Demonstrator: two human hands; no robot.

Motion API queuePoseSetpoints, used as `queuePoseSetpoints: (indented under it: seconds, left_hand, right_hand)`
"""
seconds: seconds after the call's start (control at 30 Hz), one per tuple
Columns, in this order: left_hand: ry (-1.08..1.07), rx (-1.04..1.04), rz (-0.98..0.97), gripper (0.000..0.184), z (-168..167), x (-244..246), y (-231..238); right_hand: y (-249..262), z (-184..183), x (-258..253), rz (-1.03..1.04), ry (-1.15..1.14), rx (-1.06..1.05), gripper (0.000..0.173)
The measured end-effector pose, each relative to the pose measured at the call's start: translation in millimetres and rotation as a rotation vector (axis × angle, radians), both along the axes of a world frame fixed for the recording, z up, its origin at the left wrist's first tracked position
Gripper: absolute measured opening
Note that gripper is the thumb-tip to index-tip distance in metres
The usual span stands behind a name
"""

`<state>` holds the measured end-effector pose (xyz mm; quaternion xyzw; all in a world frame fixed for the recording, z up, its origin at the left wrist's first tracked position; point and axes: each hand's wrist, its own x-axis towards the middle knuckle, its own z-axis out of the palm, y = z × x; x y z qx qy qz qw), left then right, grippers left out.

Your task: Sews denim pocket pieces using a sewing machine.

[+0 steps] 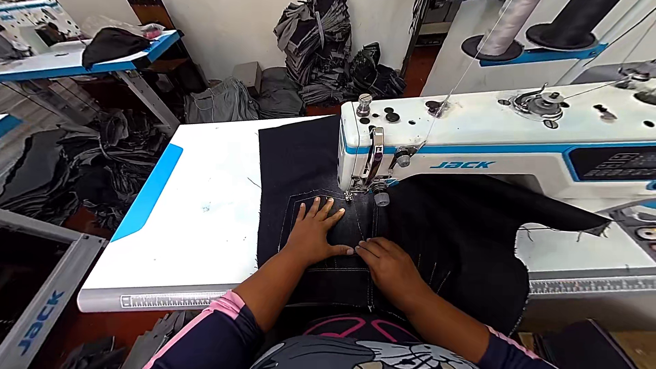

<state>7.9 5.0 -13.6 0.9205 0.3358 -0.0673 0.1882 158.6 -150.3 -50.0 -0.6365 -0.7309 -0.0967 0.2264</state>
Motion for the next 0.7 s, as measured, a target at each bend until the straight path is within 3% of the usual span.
queuePoseSetpoints:
  seconds: [0.23,0.5,0.7]
  left_hand:
    - [-0.035,0.026,-0.025,0.097,-2,1,12]
    - [-0.026,0.032,-0.051,0.094,2,21,54]
    - [-0.042,0.049,-0.051,0.094,0,34,83]
  right_hand:
    - [-18,-11,-6,0.005,0.050,-0.040,0.040]
    - [15,3,12,0.039,0.088,-0.226,0.043]
    - [35,18,7,-0.081,0.060,-0.414,0.043]
